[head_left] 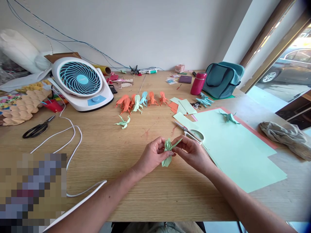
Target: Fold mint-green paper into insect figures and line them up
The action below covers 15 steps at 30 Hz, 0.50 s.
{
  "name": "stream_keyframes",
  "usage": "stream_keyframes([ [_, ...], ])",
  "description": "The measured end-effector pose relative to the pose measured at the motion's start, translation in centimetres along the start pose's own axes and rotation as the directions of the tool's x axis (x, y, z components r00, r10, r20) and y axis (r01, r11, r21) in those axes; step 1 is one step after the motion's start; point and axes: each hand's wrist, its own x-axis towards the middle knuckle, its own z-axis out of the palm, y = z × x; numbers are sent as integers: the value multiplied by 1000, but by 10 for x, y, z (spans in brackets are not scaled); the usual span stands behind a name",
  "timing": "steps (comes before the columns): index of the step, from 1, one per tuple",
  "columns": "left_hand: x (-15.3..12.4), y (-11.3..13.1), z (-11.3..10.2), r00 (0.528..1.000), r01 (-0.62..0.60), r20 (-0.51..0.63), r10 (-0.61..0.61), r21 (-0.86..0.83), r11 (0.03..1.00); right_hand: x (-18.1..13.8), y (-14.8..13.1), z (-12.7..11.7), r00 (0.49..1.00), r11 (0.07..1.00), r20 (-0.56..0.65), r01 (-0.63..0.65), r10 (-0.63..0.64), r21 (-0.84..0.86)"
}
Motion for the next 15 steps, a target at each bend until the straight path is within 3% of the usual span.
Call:
stream_keyframes([
  [10, -1, -2, -3, 999, -1, 50, 1, -2, 1000, 0, -2, 3, 1000, 1000, -3, -6, 6, 7],
  [15, -2, -3, -1, 997, -66, -27, 69, 94, 993, 1, -2, 5, 1000, 1000, -19, 23, -23, 16],
])
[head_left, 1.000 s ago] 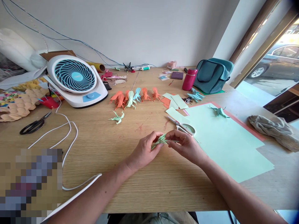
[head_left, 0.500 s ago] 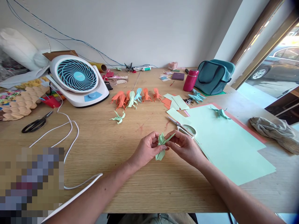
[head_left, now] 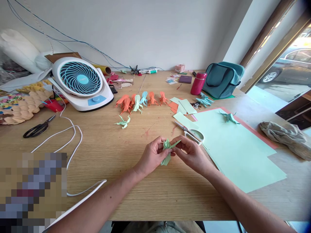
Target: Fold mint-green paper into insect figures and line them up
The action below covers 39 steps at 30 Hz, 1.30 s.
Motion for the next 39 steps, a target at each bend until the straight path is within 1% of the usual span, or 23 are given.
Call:
stream_keyframes([
  [2, 0, 0, 1, 999, -22, -25, 23, 33, 999, 0, -1, 0, 1000, 1000, -4, 11, -11, -2],
  [5, -1, -1, 1, 999, -35, -27, 36, 37, 999, -2, -2, 0, 1000, 1000, 1, 16, -16, -8],
  [8, -2, -4, 1, 999, -35, -24, 36, 35, 999, -2, -1, -1, 1000, 1000, 3, 20, -20, -12],
  [13, -4, -5, -1, 999, -25, -28, 27, 89, 996, 0, 0, 1, 1000, 999, -12, 28, -29, -29],
  [15, -4, -1, -2, 999, -34, 10, 33, 55, 998, 0, -1, 1, 999, 999, -29, 38, -39, -38],
  [18, -2, 4, -3, 994, -37, 106, 40, -29, 999, 0, -2, -2, 998, 998, -51, 40, -43, -53],
  [21, -1, 6, -3, 987, -14, 161, 22, -48, 999, -1, -1, -6, 997, 997, -60, 42, -46, -72],
  [23, -1, 5, -2, 989, -27, 146, 29, -11, 1000, -2, -2, -6, 995, 992, -67, 62, -69, -106],
  [25, -2, 2, -1, 994, -62, 90, 54, 90, 994, -2, -3, -5, 992, 986, -71, 93, -103, -137],
  [28, -5, -2, -2, 995, -98, 7, 99, 272, 957, -2, -3, -2, 985, 979, -97, 126, -142, -158],
  [30, -5, -4, -2, 993, -107, -14, 118, 329, 938, -2, 0, 1, 984, 975, -115, 115, -139, -189],
  [33, -3, -4, -2, 993, -117, 2, 121, 280, 953, -1, 4, 3, 985, 964, -114, 101, -132, -245],
  [37, 2, 2, -2, 987, -131, 111, 120, 102, 986, 0, 6, 2, 971, 946, -135, 152, -197, -285],
  [39, 3, 5, -2, 981, -125, 157, 116, 51, 991, 1, 6, 2, 968, 943, -141, 158, -206, -292],
])
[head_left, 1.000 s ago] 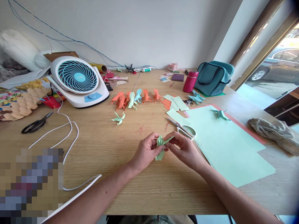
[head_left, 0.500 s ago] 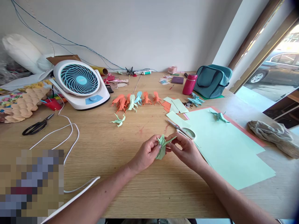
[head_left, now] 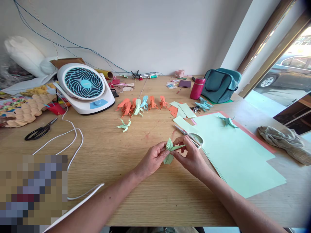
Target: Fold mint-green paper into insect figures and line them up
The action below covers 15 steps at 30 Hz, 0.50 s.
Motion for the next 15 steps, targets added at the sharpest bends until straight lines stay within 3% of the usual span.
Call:
stream_keyframes([
  [7, -1, -1, -1, 997, 71, 30, -69, -42, 997, 0, 3, -1, 988, 985, 66, -143, 137, 100],
  [12, -5, 0, -2, 994, 77, -87, -61, 193, 978, 0, 8, 0, 970, 944, 140, -227, 198, 238],
  [15, -6, 2, -1, 991, 88, -121, -61, 238, 967, 0, 6, 3, 982, 968, 129, -158, 135, 193],
])
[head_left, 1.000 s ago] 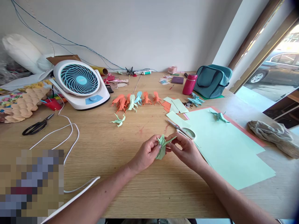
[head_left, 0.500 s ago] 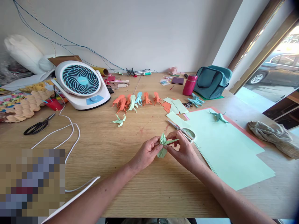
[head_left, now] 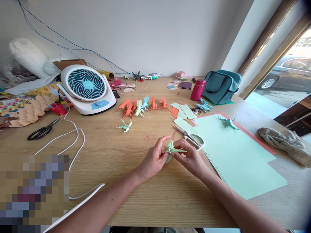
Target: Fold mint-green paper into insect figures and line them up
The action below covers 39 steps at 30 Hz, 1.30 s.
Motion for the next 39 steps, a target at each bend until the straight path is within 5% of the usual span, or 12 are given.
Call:
stream_keyframes([
  [10, 1, 9, -14, 933, 229, 354, -68, -438, 869, -1, -6, -11, 984, 990, 108, 140, -139, -2],
  [17, 5, 7, -23, 928, 143, 368, -50, -228, 963, -1, -9, -13, 961, 984, 212, 175, -180, 40],
  [23, 5, 8, -20, 924, 118, 381, 5, -298, 947, 1, -7, -7, 992, 996, 90, 88, -87, -10],
  [28, 3, 6, -11, 967, 43, 256, 3, -174, 984, 0, -1, 3, 998, 996, 42, 40, -36, -85],
  [34, 3, 9, -8, 960, 56, 281, -11, -152, 987, 0, 11, 12, 986, 965, 94, -152, 135, 214],
  [39, 3, 9, -6, 982, -29, 183, 39, -60, 998, 2, 6, 7, 988, 961, 89, -144, 126, 237],
])
